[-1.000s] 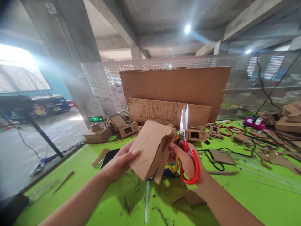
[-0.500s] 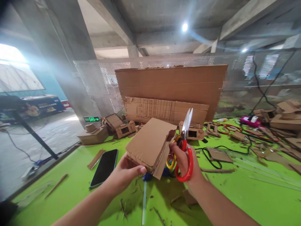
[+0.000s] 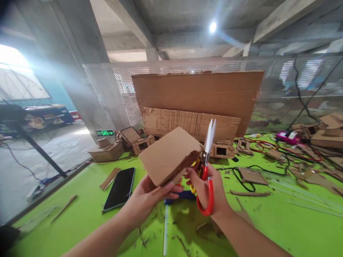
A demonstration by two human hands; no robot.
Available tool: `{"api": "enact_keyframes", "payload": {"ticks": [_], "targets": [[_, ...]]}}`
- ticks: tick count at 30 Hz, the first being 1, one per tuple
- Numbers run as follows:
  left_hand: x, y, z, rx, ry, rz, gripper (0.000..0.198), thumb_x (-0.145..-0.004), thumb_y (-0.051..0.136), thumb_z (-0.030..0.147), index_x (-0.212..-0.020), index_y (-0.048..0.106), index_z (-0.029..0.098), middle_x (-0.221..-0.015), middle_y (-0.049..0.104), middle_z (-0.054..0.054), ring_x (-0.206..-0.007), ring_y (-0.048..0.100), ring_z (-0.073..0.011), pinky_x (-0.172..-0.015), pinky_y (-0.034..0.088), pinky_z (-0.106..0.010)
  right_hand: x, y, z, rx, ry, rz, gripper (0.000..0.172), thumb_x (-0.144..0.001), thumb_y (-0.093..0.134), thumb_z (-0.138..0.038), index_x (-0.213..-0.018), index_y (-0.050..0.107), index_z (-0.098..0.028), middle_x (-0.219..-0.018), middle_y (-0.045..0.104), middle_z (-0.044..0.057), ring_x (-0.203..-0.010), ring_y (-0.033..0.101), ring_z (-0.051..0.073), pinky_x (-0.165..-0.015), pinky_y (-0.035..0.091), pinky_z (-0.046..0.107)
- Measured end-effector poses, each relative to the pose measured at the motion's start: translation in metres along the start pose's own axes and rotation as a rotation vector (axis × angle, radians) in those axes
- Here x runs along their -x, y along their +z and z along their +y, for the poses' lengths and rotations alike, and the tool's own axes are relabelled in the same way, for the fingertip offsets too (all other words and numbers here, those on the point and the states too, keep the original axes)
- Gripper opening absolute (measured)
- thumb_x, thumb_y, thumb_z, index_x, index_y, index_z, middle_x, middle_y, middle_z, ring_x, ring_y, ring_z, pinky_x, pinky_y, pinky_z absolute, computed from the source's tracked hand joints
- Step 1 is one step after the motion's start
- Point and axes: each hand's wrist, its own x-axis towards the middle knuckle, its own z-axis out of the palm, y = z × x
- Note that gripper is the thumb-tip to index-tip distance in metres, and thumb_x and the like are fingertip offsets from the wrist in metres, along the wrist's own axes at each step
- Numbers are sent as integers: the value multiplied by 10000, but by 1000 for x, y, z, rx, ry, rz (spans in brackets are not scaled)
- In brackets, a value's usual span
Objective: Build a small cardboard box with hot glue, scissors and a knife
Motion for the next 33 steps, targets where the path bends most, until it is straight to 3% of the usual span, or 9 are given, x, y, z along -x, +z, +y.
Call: {"api": "enact_keyframes", "payload": {"ticks": [3,7,12,15,20,26,33], "targets": [[-9,-9,6,2,63,79,439,-714,918,289,-1027,647,141,-853,782,-73,-722,781,-227,-641,640,-293,2,-2,-2,78,-19,-87,405,-837,762,-600,-889,694,-204,-824,771,76,-788,735,251,-712,568,337],[-22,-24,13,38,176,273,418,-667,927,266,-953,645,147,-779,739,-23,-639,741,-170,-540,590,-231,-6,-12,0,333,-154,-173,421,-981,567,-614,-930,669,-208,-899,749,66,-854,687,223,-747,507,309],[-31,-38,23,98,322,415,445,-639,941,278,-946,640,166,-794,707,11,-638,713,-141,-522,561,-220,-18,-21,13,546,-242,-251,437,-1009,483,-635,-894,595,-228,-711,605,-10,-626,520,169,-585,390,279],[-32,-42,29,133,383,423,465,-619,951,281,-953,645,172,-799,707,10,-605,686,-131,-479,523,-211,-22,-25,17,637,-260,-303,476,-1015,428,-661,-819,542,-243,-636,533,-20,-585,482,175,-563,356,289],[-28,-41,31,115,407,340,370,-663,914,278,-899,648,177,-720,687,12,-578,658,-140,-450,493,-217,-25,-31,9,841,-278,-407,454,-1033,428,-612,-784,504,-241,-675,551,-10,-635,505,186,-600,342,298],[-26,-39,24,108,358,273,298,-694,876,256,-849,638,166,-633,650,21,-519,612,-124,-457,494,-225,-25,-32,-1,852,-238,-422,483,-1035,428,-590,-714,473,-232,-625,466,-30,-608,476,171,-588,312,289],[-31,-40,22,88,373,270,282,-684,864,235,-833,636,165,-715,654,36,-456,579,-97,-413,469,-225,-24,-31,-5,819,-193,-447,539,-1016,422,-645,-677,432,-226,-633,401,-39,-615,435,157,-596,298,287]]}}
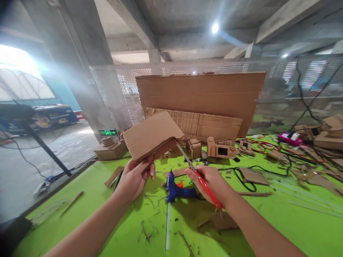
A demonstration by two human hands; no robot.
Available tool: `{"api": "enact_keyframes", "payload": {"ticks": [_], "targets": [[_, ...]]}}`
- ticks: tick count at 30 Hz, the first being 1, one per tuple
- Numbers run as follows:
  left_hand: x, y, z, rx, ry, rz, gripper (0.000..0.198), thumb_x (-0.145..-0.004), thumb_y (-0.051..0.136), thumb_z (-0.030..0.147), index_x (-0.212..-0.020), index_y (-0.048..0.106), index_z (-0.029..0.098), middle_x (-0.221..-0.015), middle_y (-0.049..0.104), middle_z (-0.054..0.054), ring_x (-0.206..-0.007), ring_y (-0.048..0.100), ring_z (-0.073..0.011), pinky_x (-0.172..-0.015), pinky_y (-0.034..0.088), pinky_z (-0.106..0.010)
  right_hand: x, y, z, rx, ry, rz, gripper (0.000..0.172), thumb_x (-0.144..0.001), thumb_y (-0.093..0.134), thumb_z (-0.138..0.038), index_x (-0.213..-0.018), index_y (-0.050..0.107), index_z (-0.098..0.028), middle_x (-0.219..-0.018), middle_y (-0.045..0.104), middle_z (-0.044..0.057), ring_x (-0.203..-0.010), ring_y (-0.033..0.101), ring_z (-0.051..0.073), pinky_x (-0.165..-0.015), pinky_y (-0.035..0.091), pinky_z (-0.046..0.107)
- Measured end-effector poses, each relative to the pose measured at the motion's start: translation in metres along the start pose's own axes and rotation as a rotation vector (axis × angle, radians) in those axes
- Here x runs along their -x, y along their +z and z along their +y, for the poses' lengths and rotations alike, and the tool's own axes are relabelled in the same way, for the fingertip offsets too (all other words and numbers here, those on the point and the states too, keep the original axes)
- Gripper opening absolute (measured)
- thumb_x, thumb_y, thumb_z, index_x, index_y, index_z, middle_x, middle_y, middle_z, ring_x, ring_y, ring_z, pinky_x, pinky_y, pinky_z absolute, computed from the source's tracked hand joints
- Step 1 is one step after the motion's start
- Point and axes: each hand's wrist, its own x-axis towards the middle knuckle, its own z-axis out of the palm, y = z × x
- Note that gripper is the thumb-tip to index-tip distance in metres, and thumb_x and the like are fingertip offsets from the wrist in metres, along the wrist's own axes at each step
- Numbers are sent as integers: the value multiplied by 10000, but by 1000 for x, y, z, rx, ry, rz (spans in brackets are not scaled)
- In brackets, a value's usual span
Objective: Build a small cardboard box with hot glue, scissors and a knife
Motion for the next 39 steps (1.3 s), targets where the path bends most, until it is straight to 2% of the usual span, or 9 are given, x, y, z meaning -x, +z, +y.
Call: {"api": "enact_keyframes", "payload": {"ticks": [8,16,23,30,34,39], "targets": [[0,-1,-1,-9,54,-8,240,-725,840,224,-844,638,172,-734,644,42,-459,583,-91,-407,477,-218,0,1,2,9,-13,-8,529,-1016,437,-628,-674,436,-225,-631,394,-41,-604,426,151,-576,302,281],[-2,-4,-3,-67,99,-23,254,-784,831,301,-905,643,180,-702,636,49,-448,578,-94,-402,465,-216,1,2,2,45,6,-8,563,-1011,409,-666,-662,417,-224,-619,408,-36,-602,438,158,-595,297,287],[0,-3,-3,-102,113,3,284,-789,827,327,-942,640,177,-718,640,44,-445,572,-94,-404,457,-227,0,3,4,99,-12,5,533,-1023,419,-611,-651,419,-229,-610,418,-30,-592,451,164,-575,287,283],[0,-4,-3,-116,113,29,273,-801,817,337,-932,643,172,-606,606,54,-436,552,-91,-414,438,-204,-1,5,10,95,-32,12,487,-1017,468,-552,-655,436,-227,-602,419,-32,-579,448,160,-555,280,284],[0,-3,-1,-111,117,51,289,-786,825,333,-945,644,172,-608,611,53,-427,527,-82,-406,418,-197,-1,6,11,91,-24,27,489,-1015,464,-557,-655,441,-228,-598,429,-29,-582,455,164,-551,288,285],[1,-3,-2,-125,93,23,268,-808,803,337,-940,637,174,-557,584,64,-427,527,-99,-410,424,-212,-1,5,6,76,14,19,497,-1006,466,-579,-654,432,-231,-597,432,-32,-576,459,163,-559,296,286]]}}
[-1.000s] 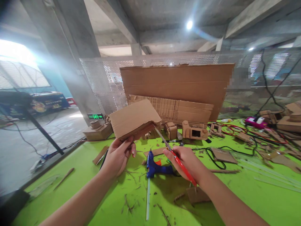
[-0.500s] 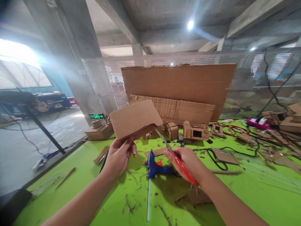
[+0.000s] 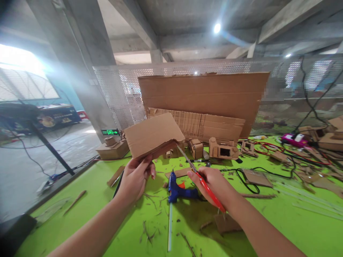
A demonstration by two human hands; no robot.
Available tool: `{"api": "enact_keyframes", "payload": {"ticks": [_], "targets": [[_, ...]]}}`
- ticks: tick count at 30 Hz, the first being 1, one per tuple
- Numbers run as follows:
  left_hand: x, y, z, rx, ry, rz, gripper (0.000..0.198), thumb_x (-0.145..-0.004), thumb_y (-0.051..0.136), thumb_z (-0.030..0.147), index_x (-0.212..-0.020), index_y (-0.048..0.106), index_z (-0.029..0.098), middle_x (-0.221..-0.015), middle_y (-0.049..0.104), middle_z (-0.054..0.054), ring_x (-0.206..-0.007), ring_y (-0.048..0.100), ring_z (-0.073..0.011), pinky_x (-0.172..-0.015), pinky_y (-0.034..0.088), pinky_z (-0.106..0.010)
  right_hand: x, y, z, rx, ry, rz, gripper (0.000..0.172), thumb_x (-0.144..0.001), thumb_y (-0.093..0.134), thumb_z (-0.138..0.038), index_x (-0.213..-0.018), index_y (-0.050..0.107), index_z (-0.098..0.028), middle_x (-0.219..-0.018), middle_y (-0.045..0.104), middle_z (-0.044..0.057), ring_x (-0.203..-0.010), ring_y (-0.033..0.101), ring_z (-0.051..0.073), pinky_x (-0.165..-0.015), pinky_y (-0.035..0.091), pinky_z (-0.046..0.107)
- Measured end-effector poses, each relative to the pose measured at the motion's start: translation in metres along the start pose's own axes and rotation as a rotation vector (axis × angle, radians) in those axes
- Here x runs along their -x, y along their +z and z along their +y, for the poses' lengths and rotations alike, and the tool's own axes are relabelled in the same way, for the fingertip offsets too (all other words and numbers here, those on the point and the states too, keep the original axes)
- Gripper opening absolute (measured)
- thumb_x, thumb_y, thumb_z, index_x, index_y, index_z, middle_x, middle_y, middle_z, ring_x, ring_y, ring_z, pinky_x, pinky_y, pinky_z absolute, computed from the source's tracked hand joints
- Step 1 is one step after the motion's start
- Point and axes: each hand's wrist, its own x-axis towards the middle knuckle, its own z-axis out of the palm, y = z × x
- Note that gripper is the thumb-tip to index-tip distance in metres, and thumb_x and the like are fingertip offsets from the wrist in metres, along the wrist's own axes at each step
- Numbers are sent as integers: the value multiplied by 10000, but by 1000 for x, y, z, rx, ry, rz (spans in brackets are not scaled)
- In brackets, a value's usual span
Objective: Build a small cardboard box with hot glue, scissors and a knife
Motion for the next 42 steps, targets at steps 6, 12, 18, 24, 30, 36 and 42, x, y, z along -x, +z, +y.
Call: {"api": "enact_keyframes", "payload": {"ticks": [6,12,18,24,30,36,42], "targets": [[2,1,-1,9,-7,22,291,-787,820,348,-920,629,174,-631,612,55,-419,530,-88,-404,409,-212,2,-2,-6,-15,13,1,510,-993,492,-598,-647,443,-227,-592,427,-38,-576,456,158,-570,298,281],[3,3,0,7,-28,30,287,-783,819,352,-911,632,175,-583,598,58,-424,530,-92,-419,419,-207,1,1,-2,-14,15,8,553,-995,453,-649,-638,452,-227,-575,435,-38,-559,452,155,-552,295,279],[2,2,-1,4,-28,30,288,-783,817,360,-916,635,181,-547,595,56,-414,525,-97,-421,411,-205,1,3,1,-32,26,12,538,-987,471,-642,-642,439,-231,-578,414,-42,-558,431,153,-543,287,276],[2,2,-1,2,-32,34,296,-782,818,363,-929,636,181,-528,593,55,-417,524,-101,-426,415,-204,1,3,0,-3,40,22,532,-987,489,-616,-629,461,-224,-559,439,-38,-544,439,150,-535,276,281],[2,1,-2,6,-26,35,277,-787,813,349,-912,634,178,-526,587,59,-407,513,-97,-417,406,-202,2,3,-1,-16,67,16,515,-980,492,-620,-651,456,-226,-574,417,-44,-554,419,149,-535,278,281],[1,1,-2,-1,-18,44,276,-781,819,351,-901,639,178,-547,593,57,-405,515,-89,-411,388,-193,1,3,1,29,42,35,494,-972,515,-602,-652,449,-231,-561,433,-47,-546,423,150,-537,275,282],[1,1,-1,0,-11,43,290,-777,825,367,-893,638,178,-550,592,57,-409,522,-91,-413,396,-196,-1,6,7,21,34,51,492,-968,515,-615,-662,458,-234,-560,436,-48,-541,416,149,-520,263,277]]}}
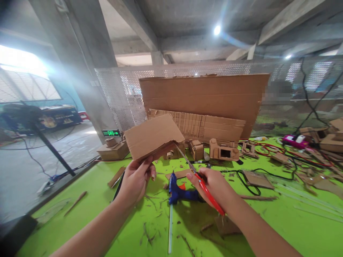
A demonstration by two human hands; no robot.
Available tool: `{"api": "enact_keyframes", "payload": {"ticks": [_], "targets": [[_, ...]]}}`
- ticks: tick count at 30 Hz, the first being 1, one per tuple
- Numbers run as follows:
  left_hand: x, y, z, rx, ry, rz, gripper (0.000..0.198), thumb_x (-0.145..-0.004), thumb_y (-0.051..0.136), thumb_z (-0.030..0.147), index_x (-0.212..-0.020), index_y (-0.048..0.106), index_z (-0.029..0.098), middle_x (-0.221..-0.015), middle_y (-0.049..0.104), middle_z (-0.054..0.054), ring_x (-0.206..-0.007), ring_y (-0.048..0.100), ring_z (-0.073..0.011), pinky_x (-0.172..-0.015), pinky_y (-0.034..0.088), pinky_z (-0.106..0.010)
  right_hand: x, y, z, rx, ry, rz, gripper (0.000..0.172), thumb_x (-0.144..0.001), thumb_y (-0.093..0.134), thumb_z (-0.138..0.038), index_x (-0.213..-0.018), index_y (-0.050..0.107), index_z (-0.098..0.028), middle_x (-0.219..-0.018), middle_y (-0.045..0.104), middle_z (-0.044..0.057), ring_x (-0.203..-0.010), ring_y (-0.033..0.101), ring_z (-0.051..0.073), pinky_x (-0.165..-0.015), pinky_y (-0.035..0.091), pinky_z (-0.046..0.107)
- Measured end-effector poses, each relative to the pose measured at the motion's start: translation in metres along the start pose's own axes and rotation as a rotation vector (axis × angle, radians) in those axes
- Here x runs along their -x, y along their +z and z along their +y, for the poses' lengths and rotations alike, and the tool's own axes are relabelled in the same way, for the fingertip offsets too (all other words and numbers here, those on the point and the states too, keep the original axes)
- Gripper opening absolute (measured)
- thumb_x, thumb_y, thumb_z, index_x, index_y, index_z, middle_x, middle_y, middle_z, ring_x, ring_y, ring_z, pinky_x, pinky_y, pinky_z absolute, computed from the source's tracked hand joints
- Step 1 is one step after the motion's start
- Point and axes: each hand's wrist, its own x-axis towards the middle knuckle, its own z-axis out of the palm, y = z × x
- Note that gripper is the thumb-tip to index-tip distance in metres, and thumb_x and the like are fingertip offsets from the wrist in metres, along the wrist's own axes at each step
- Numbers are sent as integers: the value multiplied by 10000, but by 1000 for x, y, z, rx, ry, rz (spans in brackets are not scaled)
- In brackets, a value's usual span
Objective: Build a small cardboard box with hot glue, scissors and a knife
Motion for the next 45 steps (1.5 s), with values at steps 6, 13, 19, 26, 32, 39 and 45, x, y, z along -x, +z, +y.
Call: {"api": "enact_keyframes", "payload": {"ticks": [6,13,19,26,32,39,45], "targets": [[0,0,0,11,8,-6,281,-784,824,352,-908,645,175,-566,607,52,-419,533,-93,-413,416,-198,1,-4,-5,-7,12,-42,485,-967,517,-627,-689,458,-235,-583,430,-49,-566,421,152,-538,276,275],[1,0,1,14,17,-6,255,-799,814,338,-904,650,173,-567,613,48,-415,532,-90,-409,417,-194,1,-5,-4,-29,14,-59,488,-967,500,-651,-712,472,-236,-606,425,-43,-580,410,158,-540,269,281],[1,-1,1,10,19,-18,267,-807,806,343,-931,639,176,-547,606,55,-415,529,-89,-410,398,-184,0,1,1,-35,8,-46,488,-979,487,-636,-702,473,-234,-599,430,-40,-573,402,155,-543,269,281],[1,-2,-1,-11,27,-28,260,-824,789,355,-921,625,179,-509,589,59,-409,515,-94,-417,396,-190,-1,2,2,-61,28,-52,510,-970,472,-667,-700,485,-236,-596,449,-33,-575,428,164,-539,284,281],[1,-2,0,-8,29,-28,271,-823,790,363,-931,619,182,-504,588,59,-411,515,-99,-421,404,-195,1,-5,-8,-87,43,-68,533,-962,449,-699,-703,505,-236,-617,461,-31,-598,458,175,-566,306,288],[0,-1,-1,-7,32,-21,277,-814,798,358,-927,620,178,-526,598,57,-407,522,-98,-413,411,-199,2,-9,-16,-91,59,-91,540,-963,448,-691,-690,495,-227,-617,463,-32,-603,458,169,-586,304,295],[0,-1,-1,-6,33,-22,269,-814,799,357,-914,626,177,-525,593,59,-403,518,-94,-409,401,-196,0,-8,-12,-88,94,-133,527,-956,469,-692,-710,485,-226,-622,467,-37,-608,453,162,-573,293,289]]}}
